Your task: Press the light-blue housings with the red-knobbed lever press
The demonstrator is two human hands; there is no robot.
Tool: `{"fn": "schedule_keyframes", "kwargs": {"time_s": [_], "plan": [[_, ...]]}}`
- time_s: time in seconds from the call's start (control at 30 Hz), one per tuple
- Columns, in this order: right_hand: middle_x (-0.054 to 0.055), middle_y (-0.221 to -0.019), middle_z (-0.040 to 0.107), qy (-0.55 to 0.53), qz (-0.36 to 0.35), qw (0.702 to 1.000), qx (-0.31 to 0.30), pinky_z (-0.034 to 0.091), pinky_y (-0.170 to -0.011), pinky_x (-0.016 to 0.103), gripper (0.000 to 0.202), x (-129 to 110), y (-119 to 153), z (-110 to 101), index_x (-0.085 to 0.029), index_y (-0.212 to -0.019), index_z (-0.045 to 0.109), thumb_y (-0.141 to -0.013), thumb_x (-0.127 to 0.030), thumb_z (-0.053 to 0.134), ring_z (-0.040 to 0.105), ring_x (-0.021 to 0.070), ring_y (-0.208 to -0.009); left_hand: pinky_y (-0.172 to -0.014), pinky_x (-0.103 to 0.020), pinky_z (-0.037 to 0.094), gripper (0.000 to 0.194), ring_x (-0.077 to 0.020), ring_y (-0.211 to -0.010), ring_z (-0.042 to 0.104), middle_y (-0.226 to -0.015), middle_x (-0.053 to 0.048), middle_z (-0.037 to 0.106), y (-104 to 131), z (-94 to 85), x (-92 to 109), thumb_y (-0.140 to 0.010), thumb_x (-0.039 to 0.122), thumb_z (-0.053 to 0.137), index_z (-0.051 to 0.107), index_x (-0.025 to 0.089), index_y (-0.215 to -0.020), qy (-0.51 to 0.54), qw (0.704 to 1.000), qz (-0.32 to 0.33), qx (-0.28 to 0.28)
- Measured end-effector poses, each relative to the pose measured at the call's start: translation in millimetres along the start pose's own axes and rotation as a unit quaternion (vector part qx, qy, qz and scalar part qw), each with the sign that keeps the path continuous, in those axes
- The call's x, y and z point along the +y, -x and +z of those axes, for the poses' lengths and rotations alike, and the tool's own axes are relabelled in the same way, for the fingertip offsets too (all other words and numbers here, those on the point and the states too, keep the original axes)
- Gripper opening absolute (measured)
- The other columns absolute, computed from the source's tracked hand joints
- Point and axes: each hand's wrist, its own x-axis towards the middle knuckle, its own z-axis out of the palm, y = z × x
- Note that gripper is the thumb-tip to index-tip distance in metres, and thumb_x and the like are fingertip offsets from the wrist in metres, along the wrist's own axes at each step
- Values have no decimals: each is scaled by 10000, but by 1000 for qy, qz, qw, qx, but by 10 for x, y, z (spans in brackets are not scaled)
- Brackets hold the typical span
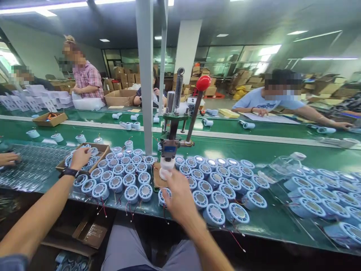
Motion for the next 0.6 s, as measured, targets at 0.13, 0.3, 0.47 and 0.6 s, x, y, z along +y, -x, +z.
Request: {"fn": "schedule_keyframes", "kwargs": {"time_s": [0.13,0.3,0.47,0.6], "plan": [[157,-1273,579,99,62,990,-81,481,-1058,585,421,-133,708,682,-257,-1211,652,-815,-160,548,572,352,-1218,-1054,-464,408,114,-232,-941,603,-787,26,587,268,10,198,-767,243,582,696,234,-762,-70,995,70,17],[124,-1292,551,31,52,998,8,522,-1022,477,357,-119,738,423,-229,-1211,618,-874,-145,532,561,259,-1196,-862,-321,514,248,-191,-900,621,-970,-16,627,1422,329,670,-866,208,583,720,269,-1063,-47,934,352,-38],[142,-1315,524,123,198,946,226,458,-1041,476,315,455,1003,-402,-189,-1210,587,-901,-236,551,505,271,-1249,-824,-297,549,392,-180,-908,610,-941,-71,629,2710,916,818,-883,3,460,650,189,-1172,28,832,492,-255],[207,-1219,548,230,439,829,259,378,-1056,569,402,1478,1406,-882,-89,-1129,644,-795,-283,532,482,356,-1233,-877,-413,573,397,-253,-1051,597,-1133,-124,628,3047,1367,716,-844,-7,470,648,176,-1147,-74,850,413,-318]]}}
